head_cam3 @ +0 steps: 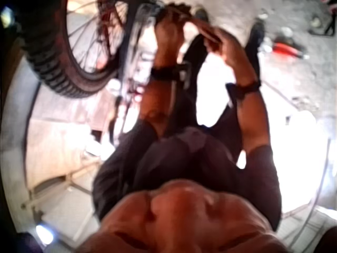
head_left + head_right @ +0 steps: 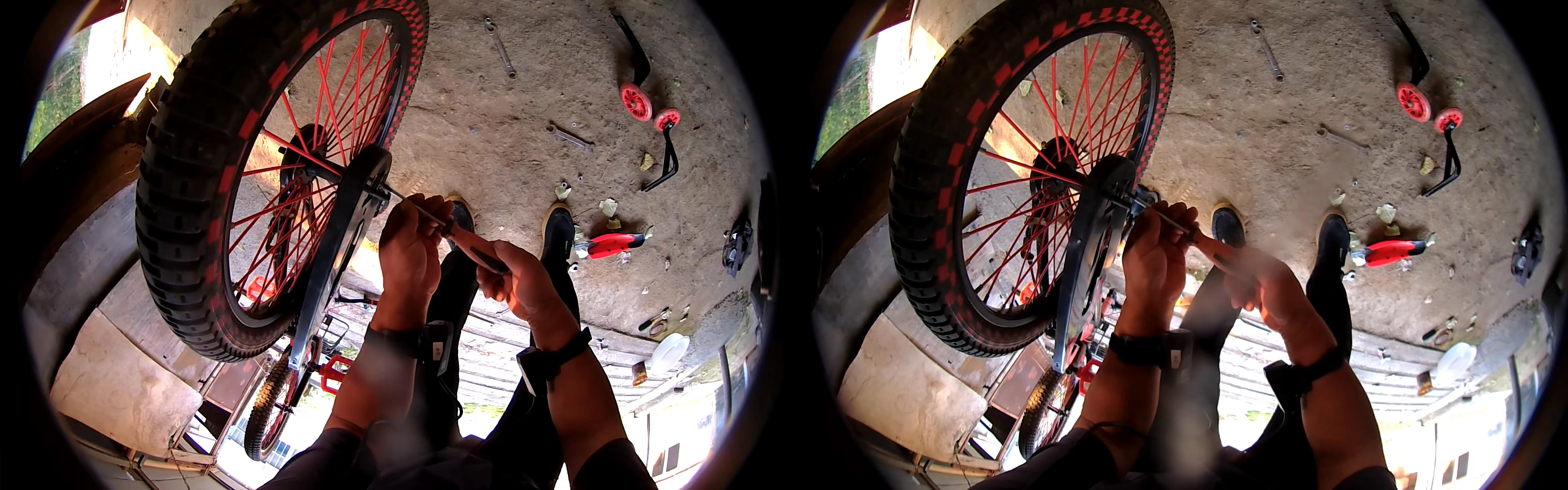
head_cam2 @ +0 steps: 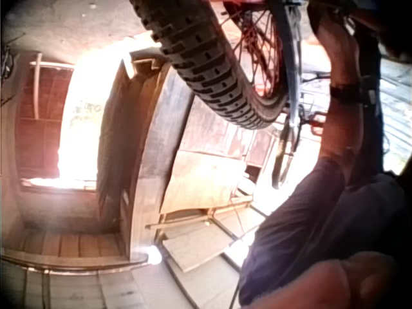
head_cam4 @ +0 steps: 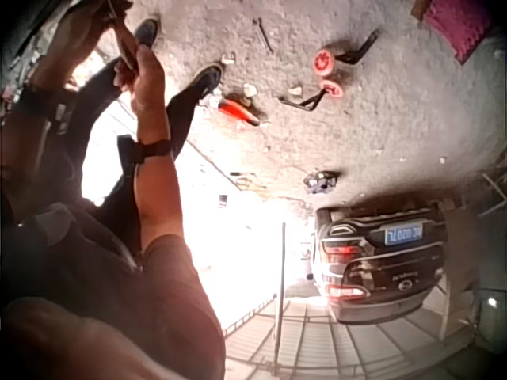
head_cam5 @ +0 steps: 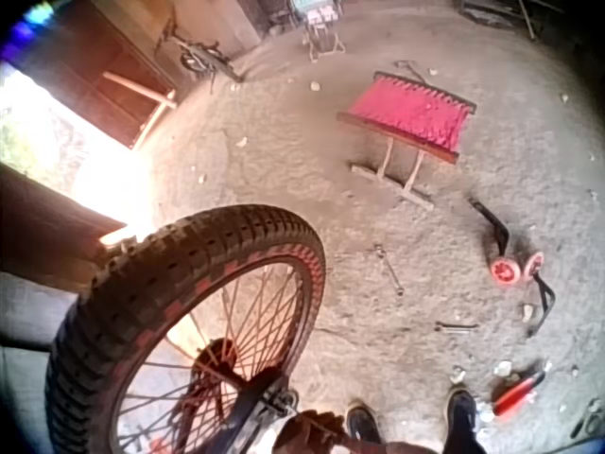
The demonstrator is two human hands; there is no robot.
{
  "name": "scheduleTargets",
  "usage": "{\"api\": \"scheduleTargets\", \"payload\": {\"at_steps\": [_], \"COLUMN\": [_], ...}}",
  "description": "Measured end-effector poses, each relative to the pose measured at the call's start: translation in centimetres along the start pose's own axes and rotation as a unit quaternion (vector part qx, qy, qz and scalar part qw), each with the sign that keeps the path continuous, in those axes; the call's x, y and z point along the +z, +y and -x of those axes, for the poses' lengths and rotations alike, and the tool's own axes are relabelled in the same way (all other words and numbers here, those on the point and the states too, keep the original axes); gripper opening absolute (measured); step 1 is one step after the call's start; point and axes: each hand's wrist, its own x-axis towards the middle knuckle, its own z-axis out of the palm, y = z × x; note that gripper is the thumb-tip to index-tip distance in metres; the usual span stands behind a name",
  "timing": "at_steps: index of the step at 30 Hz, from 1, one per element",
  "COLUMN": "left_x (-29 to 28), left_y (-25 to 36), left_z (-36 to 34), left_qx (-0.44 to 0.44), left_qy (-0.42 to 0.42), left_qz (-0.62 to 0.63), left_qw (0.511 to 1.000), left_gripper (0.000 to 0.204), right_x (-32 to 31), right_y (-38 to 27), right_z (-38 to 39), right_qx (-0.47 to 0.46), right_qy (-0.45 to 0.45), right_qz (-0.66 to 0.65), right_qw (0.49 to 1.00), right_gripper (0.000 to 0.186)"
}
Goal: The person uses a screwdriver to remove training wheels from a bicycle, then uses a wrench to remove a pedal. The person places the removed parts on the ground and continues to work on the bicycle.
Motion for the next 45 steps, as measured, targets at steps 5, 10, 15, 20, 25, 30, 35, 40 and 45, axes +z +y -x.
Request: {"api": "scheduleTargets", "payload": {"at_steps": [5,10,15,20,25,30,35,40,45], "left_x": [-1.6,-1.0,-0.3,-1.8,-1.3,-1.4,-2.5,-2.4,-2.1], "left_y": [-0.7,-0.5,-0.3,-1.1,-0.6,-0.7,-0.7,-0.4,-0.6], "left_z": [-0.8,-0.6,0.0,-0.9,-0.5,-1.0,-2.0,-1.8,-1.8], "left_qx": [0.004,0.007,0.0,0.015,0.007,0.018,0.033,0.023,0.017], "left_qy": [-0.01,-0.029,-0.005,-0.008,-0.043,-0.04,-0.045,-0.099,-0.084], "left_qz": [-0.055,-0.007,0.0,-0.022,0.016,0.033,0.024,0.058,0.081], "left_qw": [0.998,1.0,1.0,1.0,0.999,0.999,0.998,0.993,0.993], "left_gripper": [0.026,0.022,0.022,0.027,0.028,0.025,0.019,0.021,0.026], "right_x": [0.4,0.5,0.0,0.4,-0.5,1.5,0.9,0.3,-0.5], "right_y": [0.7,-0.2,0.4,1.0,0.4,-0.1,0.6,0.0,0.9], "right_z": [-0.3,0.2,-0.2,-0.2,-0.3,-0.4,-0.6,-0.4,-0.7], "right_qx": [-0.057,0.007,-0.013,-0.038,0.034,-0.032,-0.063,0.042,0.018], "right_qy": [0.085,0.012,0.051,0.08,0.013,0.064,0.077,0.055,0.069], "right_qz": [0.228,-0.003,0.095,0.143,0.027,0.155,0.177,0.03,0.104], "right_qw": [0.968,1.0,0.994,0.986,0.999,0.985,0.979,0.997,0.992], "right_gripper": [0.053,0.045,0.049,0.047,0.044,0.041,0.039,0.035,0.032]}}
